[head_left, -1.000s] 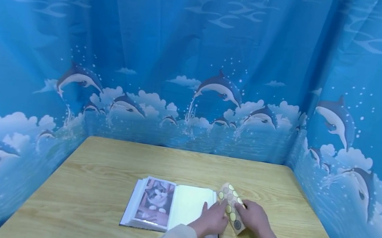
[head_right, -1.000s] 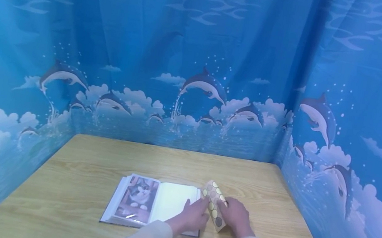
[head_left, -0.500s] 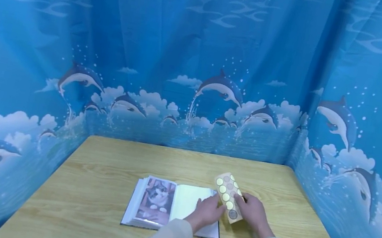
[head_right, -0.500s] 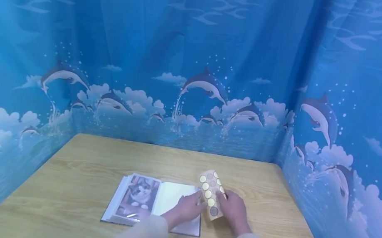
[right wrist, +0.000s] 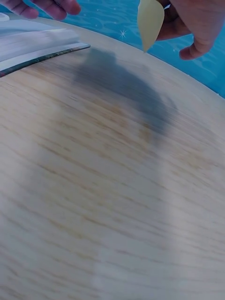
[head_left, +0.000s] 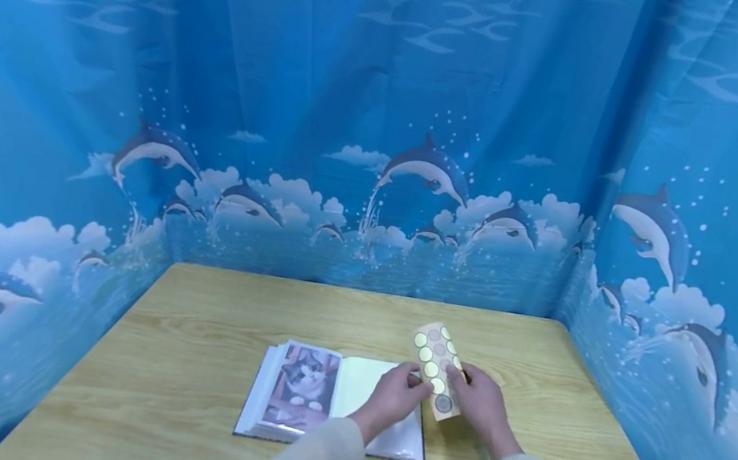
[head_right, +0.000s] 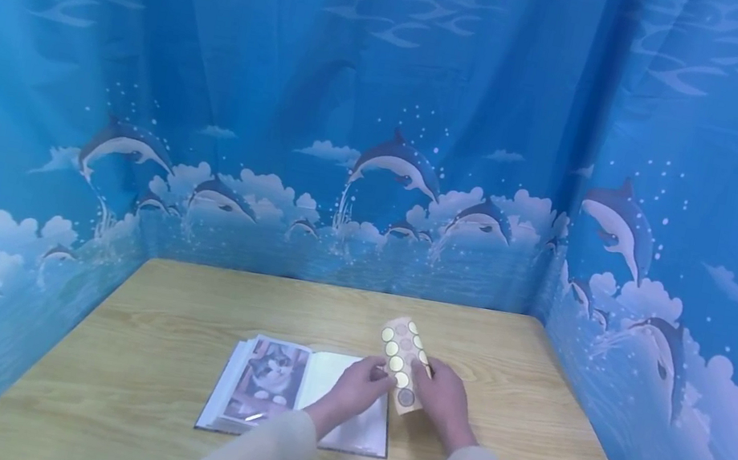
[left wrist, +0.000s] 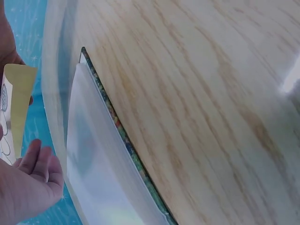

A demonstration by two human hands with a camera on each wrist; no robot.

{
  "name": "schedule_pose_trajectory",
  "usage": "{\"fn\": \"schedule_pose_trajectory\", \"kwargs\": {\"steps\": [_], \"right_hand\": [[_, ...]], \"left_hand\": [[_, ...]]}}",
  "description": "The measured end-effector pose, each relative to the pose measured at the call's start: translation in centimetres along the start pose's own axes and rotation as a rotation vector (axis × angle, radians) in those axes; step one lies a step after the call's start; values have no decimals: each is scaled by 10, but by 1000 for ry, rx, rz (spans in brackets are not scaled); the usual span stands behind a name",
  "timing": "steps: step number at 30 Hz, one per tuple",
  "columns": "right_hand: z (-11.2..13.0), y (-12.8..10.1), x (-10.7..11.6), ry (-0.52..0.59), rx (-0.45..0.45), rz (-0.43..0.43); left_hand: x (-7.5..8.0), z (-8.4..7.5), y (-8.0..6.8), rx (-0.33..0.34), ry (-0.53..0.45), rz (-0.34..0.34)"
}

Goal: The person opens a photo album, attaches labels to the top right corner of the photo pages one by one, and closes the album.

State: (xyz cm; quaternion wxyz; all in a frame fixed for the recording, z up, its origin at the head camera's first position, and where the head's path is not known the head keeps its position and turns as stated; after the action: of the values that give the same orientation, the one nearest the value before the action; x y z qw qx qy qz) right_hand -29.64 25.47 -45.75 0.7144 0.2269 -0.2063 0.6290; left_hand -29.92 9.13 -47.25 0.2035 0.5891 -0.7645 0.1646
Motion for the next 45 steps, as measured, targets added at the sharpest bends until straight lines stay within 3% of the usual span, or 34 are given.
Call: {"fn": "schedule_pose_trajectory", "kwargs": {"steps": [9,28,40,45], "right_hand": [[4,1,-5,34,-1,-21],[4,3,-13,56,-51,13],[7,-2,-13,45,56,-21],[9,-3,-18,29,117,-56]], "left_hand": [[5,7,0,94,-119,14],[4,8,1,59,-279,20],[17,18,6,107,-257,-90],[22,18,7,92,-277,-139]]}}
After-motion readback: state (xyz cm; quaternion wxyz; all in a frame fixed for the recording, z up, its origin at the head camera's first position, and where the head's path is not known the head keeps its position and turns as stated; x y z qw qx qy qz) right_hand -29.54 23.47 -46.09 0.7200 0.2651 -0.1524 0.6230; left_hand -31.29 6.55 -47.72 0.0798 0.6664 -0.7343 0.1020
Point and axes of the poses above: each hand's wrist, its own y-axis towards the middle knuckle, its own x-axis out of the back of the hand, z = x × y, the point moved 5 cm from there along y, towards the middle knuckle, and after that the axes turned 8 degrees about y, right-handed, at the moved point
